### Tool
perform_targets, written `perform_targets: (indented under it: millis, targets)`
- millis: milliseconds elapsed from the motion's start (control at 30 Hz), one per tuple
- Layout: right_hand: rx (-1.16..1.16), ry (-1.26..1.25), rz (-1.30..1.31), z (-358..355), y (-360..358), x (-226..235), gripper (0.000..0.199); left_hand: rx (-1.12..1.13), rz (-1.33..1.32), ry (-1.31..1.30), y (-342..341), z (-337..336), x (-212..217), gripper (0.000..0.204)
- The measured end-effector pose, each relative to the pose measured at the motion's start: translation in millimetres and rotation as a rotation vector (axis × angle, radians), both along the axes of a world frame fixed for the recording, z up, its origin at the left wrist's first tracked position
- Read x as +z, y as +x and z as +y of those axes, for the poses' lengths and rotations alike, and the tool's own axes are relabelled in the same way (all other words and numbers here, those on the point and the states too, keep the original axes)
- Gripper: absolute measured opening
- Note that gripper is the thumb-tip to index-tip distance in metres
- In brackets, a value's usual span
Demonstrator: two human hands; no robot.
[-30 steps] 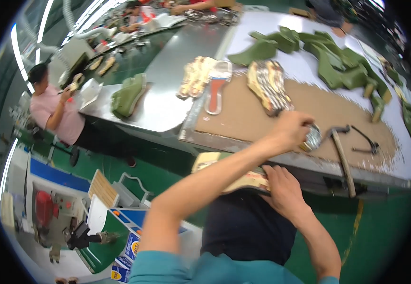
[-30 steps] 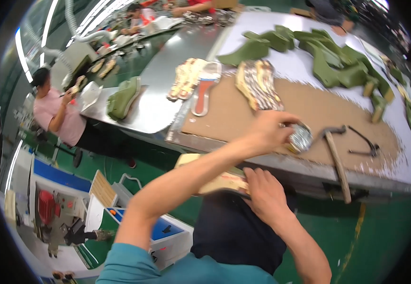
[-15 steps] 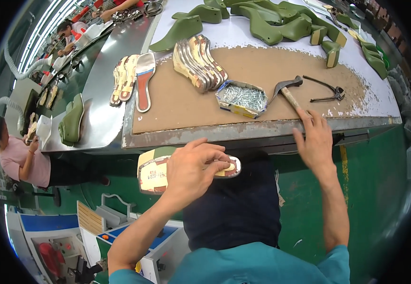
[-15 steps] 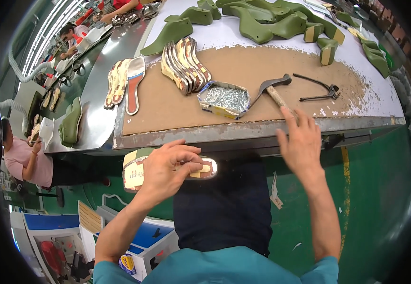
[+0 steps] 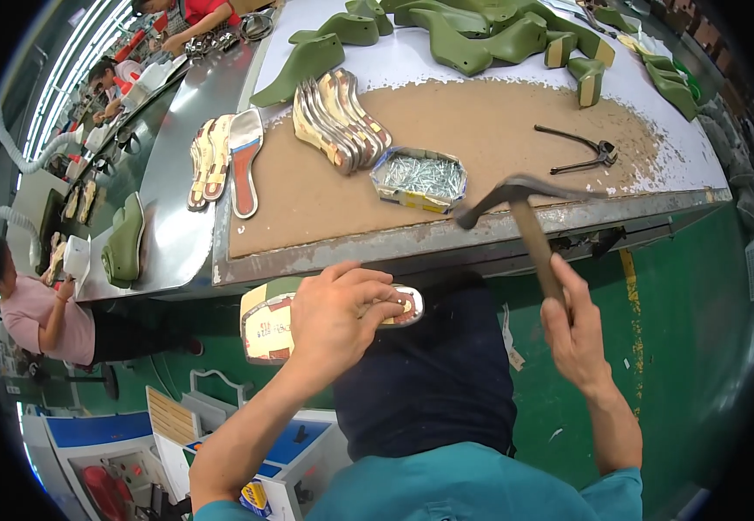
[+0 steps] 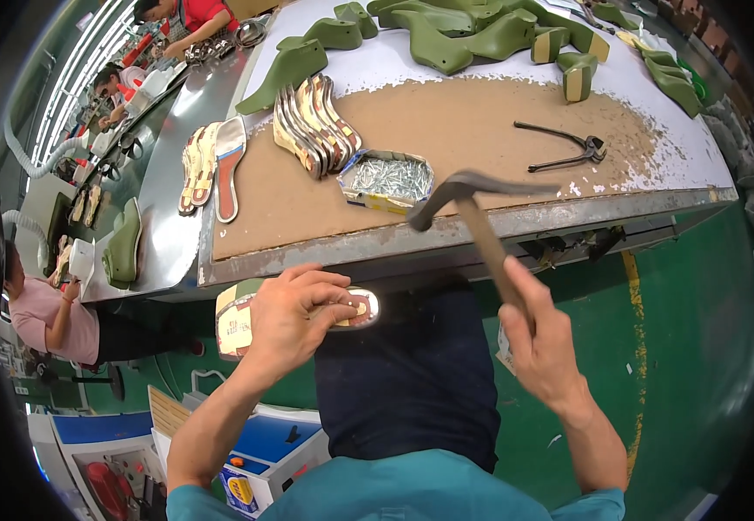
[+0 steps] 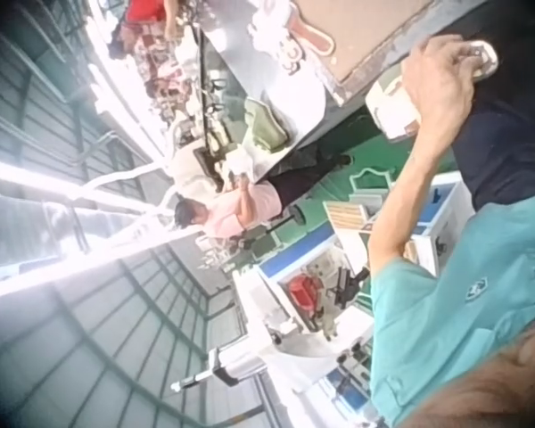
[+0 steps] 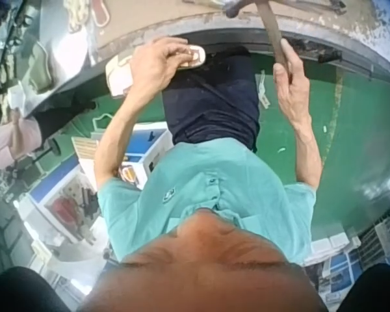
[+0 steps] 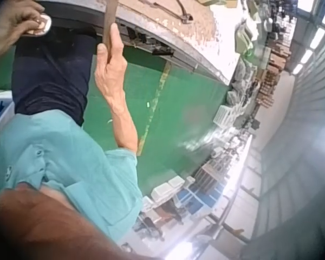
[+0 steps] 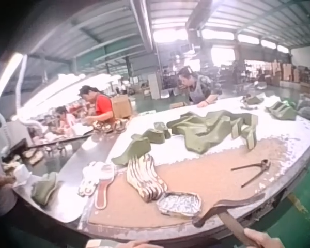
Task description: Hammering and assembling shoe soles and components onto lasts.
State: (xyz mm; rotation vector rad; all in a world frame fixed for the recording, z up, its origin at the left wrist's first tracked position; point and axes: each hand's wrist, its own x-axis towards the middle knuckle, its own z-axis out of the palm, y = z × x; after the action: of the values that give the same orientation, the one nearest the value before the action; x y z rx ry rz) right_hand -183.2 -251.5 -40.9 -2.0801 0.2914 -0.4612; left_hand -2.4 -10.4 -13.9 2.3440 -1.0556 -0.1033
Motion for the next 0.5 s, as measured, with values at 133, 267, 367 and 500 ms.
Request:
perform_targets:
  millis: [133, 267, 367, 500]
  targets:
    - [0.104, -0.022, -0.059, 13, -18, 17, 0.046, -0.002, -0.069, 0.008, 0, 2, -2, 0.010]
    - [0.180, 0.015, -0.262, 26, -30, 27, 0.041, 0.002, -0.044, -0.003, -1, 4, 0, 0.010]
    - [0.243, -0.023, -0.256, 37, -30, 28, 0.039, -0.005, -0.046, -0.006, 0, 2, 1, 0.007]
    - [0.264, -0.051, 0.013, 41, -23, 33, 0.040, -0.038, 0.016, 0.032, 0, 5, -3, 0.019]
